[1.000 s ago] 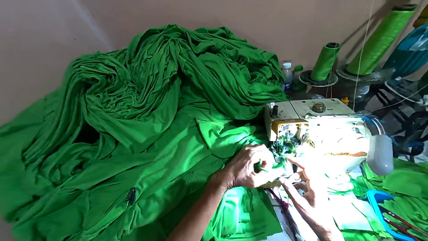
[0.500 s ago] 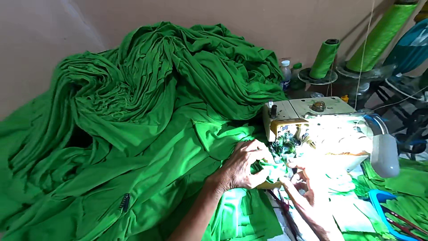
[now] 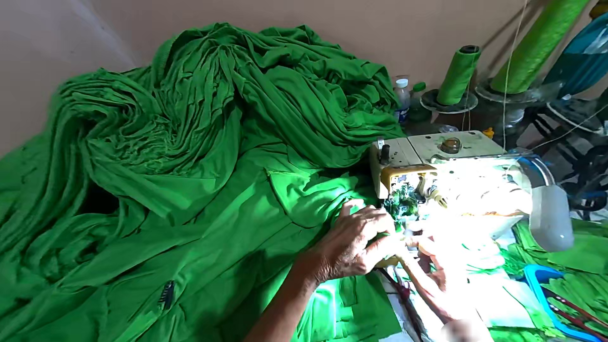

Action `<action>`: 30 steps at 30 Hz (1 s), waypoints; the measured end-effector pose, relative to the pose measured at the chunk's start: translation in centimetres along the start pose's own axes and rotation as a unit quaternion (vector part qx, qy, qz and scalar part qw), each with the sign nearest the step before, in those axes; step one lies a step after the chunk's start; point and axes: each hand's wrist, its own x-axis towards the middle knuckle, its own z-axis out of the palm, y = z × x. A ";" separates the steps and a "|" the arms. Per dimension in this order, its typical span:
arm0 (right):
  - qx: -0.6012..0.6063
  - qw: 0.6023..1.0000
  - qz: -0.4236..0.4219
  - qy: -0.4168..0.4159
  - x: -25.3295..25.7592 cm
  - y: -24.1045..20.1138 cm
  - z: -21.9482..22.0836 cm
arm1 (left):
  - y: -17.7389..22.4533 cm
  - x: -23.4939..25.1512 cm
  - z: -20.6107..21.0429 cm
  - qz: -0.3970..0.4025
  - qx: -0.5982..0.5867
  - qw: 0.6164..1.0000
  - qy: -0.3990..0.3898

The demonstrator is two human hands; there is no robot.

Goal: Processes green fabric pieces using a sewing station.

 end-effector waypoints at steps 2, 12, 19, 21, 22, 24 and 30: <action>0.011 1.000 0.002 -0.017 0.1 0.0 -0.2 | -0.9 -0.5 -0.1 -0.018 0.061 0.998 0.014; 0.053 0.998 -0.026 0.027 0.5 0.5 0.5 | -0.5 -0.9 0.2 0.076 0.117 0.988 0.063; 0.048 0.998 -0.005 0.028 1.0 0.8 0.3 | -0.1 -0.6 1.4 0.094 0.182 0.974 0.097; 0.039 0.999 0.007 0.005 0.9 0.7 0.2 | -0.6 -0.8 1.1 0.061 0.180 0.977 0.093; 0.032 0.999 0.006 -0.008 1.0 0.6 0.2 | -0.7 -0.9 1.0 0.054 0.181 0.978 0.091; 0.023 0.998 -0.014 -0.048 1.2 0.6 0.2 | -0.3 -0.9 1.1 0.062 0.189 0.976 0.089; 0.142 0.970 -0.035 -0.193 1.5 -0.7 -1.5 | 1.6 -0.1 1.2 0.094 0.233 0.965 0.075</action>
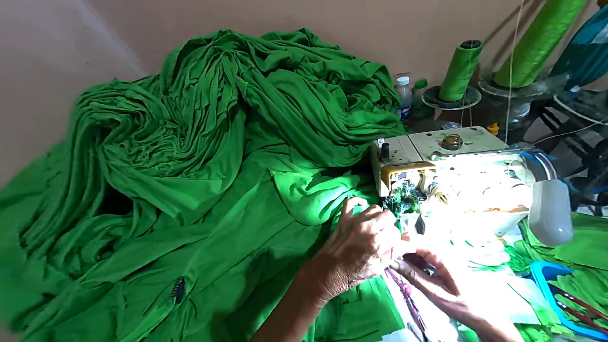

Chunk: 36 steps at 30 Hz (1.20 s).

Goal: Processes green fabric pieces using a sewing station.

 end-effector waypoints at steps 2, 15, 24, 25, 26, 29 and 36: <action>0.001 1.000 0.015 0.001 -1.0 -0.5 0.1 | 0.0 0.0 0.3 -0.006 -0.029 0.999 -0.025; 0.014 0.989 0.060 0.135 -1.9 2.2 2.5 | -4.5 -0.3 0.6 -0.034 -0.065 0.993 -0.088; 0.010 0.996 0.019 0.091 -1.3 2.1 1.3 | -0.4 -0.2 0.0 -0.150 -0.064 0.984 -0.077; 0.003 0.996 0.019 0.088 -1.2 2.1 1.2 | -1.5 -0.5 0.1 -0.159 -0.074 0.980 -0.094; 0.002 0.996 0.021 0.085 -1.1 2.1 1.2 | -2.4 -0.8 0.3 -0.154 -0.071 0.981 -0.099; -0.010 0.995 0.034 0.096 -1.0 1.7 1.3 | -3.2 -1.3 0.6 -0.133 -0.088 0.982 -0.097; -0.173 0.972 -0.046 0.153 -1.6 -0.8 2.6 | 1.3 -1.9 -0.3 -0.110 -0.070 0.991 -0.027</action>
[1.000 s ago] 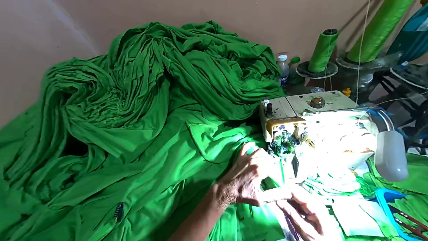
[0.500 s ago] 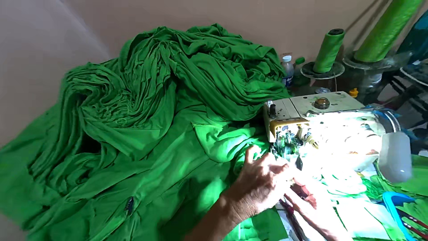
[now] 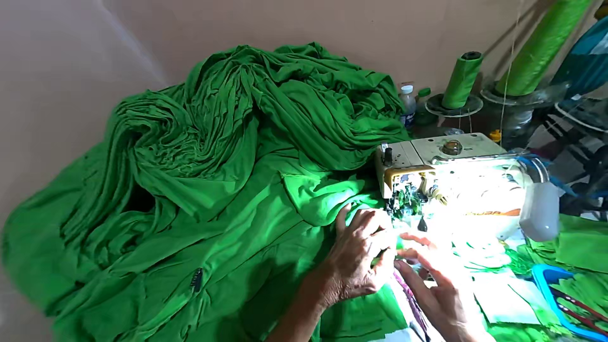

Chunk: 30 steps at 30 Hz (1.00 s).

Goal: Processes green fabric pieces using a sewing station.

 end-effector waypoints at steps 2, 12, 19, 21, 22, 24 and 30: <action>-0.009 1.000 -0.007 0.002 -1.0 -0.1 0.0 | -0.2 -0.7 0.7 -0.003 -0.010 1.000 0.007; 0.043 0.998 0.051 0.006 -4.3 0.5 0.6 | -0.1 -3.9 5.7 -0.072 -0.010 0.987 0.144; 0.067 0.995 0.073 0.020 -1.2 2.8 1.6 | -1.2 -2.0 6.9 -0.100 0.038 0.967 0.231; 0.062 0.996 0.058 0.025 -1.2 2.8 1.6 | -1.2 -1.8 6.9 -0.104 0.042 0.966 0.234; 0.043 0.997 0.053 0.025 -1.7 2.6 1.6 | -1.0 -2.0 7.0 -0.108 0.039 0.965 0.235; 0.004 0.999 0.041 0.023 -2.3 2.3 1.6 | -0.9 -2.1 7.2 -0.117 0.040 0.962 0.243; 0.010 0.999 0.040 0.017 -1.9 2.7 1.4 | -2.0 -0.5 7.5 -0.180 0.016 0.954 0.239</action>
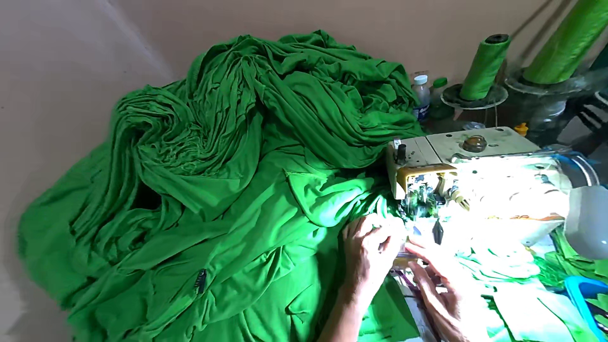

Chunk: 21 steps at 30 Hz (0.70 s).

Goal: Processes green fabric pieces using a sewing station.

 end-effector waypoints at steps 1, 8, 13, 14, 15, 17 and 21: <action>0.004 1.000 0.002 -0.002 0.3 -0.1 0.0 | -0.3 0.9 0.1 -0.023 -0.009 0.999 -0.020; -0.001 0.999 -0.019 -0.041 1.2 -1.6 0.3 | 1.3 2.6 -2.4 -0.120 0.021 0.986 -0.110; 0.015 0.981 -0.072 -0.178 -0.6 -1.1 0.3 | 6.3 -4.3 -7.2 -0.145 -0.004 0.980 -0.139; -0.047 0.981 -0.068 -0.176 -1.0 -1.2 -0.4 | 6.1 -6.0 -7.5 -0.115 -0.023 0.985 -0.126; -0.110 0.980 -0.045 -0.158 -1.2 -1.0 -1.3 | 5.6 -7.2 -7.9 -0.090 -0.042 0.989 -0.112; -0.177 0.971 0.074 -0.142 -1.2 -1.0 -3.8 | 4.3 -9.3 -9.4 -0.054 -0.035 0.995 -0.071; -0.132 0.952 0.056 -0.271 -0.8 -6.8 -5.1 | 1.8 -10.8 -15.8 -0.045 0.050 0.991 0.111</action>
